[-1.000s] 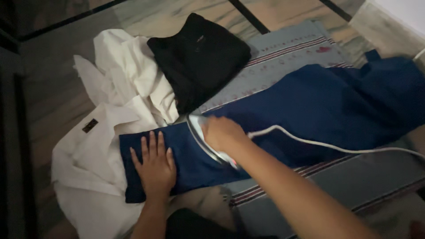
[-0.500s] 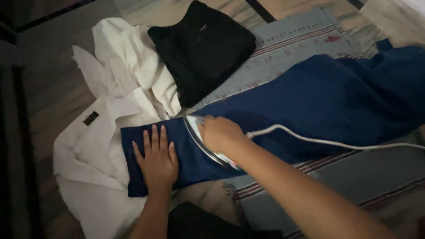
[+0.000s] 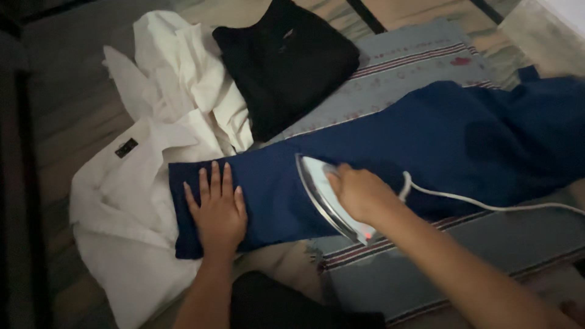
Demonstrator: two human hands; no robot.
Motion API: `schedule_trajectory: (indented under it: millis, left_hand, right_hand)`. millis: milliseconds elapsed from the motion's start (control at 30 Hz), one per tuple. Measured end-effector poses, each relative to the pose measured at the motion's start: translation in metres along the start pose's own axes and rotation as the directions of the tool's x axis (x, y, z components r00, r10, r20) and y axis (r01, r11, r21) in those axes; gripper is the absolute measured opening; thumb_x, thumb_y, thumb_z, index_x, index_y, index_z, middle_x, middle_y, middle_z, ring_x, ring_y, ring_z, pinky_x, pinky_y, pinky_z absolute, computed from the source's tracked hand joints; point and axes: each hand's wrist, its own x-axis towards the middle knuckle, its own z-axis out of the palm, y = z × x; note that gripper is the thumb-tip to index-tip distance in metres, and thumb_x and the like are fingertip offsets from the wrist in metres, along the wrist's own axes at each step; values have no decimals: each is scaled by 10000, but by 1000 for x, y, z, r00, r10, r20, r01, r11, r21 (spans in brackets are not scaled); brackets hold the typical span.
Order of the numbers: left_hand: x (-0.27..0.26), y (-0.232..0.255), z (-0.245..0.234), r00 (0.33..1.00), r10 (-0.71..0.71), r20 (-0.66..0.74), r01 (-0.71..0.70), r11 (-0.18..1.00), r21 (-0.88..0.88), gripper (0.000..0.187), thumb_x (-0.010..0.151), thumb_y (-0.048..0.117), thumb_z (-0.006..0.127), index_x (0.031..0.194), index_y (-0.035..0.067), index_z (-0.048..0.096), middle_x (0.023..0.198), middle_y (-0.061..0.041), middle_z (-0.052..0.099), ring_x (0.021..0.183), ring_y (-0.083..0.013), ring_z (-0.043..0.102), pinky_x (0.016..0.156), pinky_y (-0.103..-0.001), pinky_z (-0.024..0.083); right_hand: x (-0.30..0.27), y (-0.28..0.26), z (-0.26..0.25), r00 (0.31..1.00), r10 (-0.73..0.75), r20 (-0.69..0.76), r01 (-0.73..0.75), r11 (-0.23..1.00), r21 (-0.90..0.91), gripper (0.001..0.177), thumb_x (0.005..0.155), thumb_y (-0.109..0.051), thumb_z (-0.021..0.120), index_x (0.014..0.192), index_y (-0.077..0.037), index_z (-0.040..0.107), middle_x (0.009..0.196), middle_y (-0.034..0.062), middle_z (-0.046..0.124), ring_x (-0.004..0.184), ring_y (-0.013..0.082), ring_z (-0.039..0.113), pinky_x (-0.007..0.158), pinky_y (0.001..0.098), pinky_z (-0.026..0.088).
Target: The person irons a blue garment on a patterned mat using a white electric iron. They smooth the fabric with their hands and move the iron back and forth across the surface. A white shirt and a black garment are visible nearby on the floor.
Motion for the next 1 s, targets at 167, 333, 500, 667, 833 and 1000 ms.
schedule_trajectory:
  millis: [167,333,500,667,833,1000]
  left_hand:
    - [1,3,-1,1000,1,10,-1,1000,-5,540,1043,332,437,1527,102,498,1586,-136,466,1494,-350,371,1248,-610,122]
    - [1,2,-1,1000,6,22,-6,1000,1,543,1039,336,430,1523,102,502,1583,-137,470,1492,-347,371,1243,-610,122]
    - [-3,0,0,1000,3,18,-3,1000,7,546,1058,351,421,1537,103,505,1596,-133,466,1507,-342,370,1269,-603,117]
    - [0,0,0,1000,0,17,0,1000,7,551,1021,338,447,1515,103,513,1581,-139,461,1483,-343,370,1229,-606,116]
    - [-5,-1,1,1000,-12,2,12,999,-53,537,1034,327,456,1513,94,522,1583,-133,468,1495,-339,371,1252,-599,120]
    - [-5,-4,1,999,14,-42,-16,999,-45,536,1045,348,457,1515,99,521,1581,-137,475,1495,-339,381,1260,-590,130]
  right_hand:
    - [11,-2,-7,997,-31,-70,28,999,-45,535,1077,-437,334,1170,4,622,996,298,727,986,444,713,896,529,561]
    - [16,4,2,992,-35,-120,32,999,-26,527,1061,-446,363,1175,-7,633,1046,303,702,1029,466,677,935,548,525]
    - [17,27,-4,995,22,-93,-27,998,-52,541,1068,-448,330,1185,1,609,1037,309,708,1016,470,686,923,556,534]
    - [36,38,-12,983,-13,-184,5,999,-43,555,1082,-439,332,1142,16,643,1030,323,713,1019,487,681,941,553,522]
    - [28,96,-6,984,108,-139,-122,988,-91,589,1066,-465,322,1134,25,643,1002,330,723,996,478,705,940,539,530]
    - [10,167,-28,950,233,-207,-249,967,-56,739,1096,-545,245,1148,59,667,956,335,749,866,446,746,891,507,567]
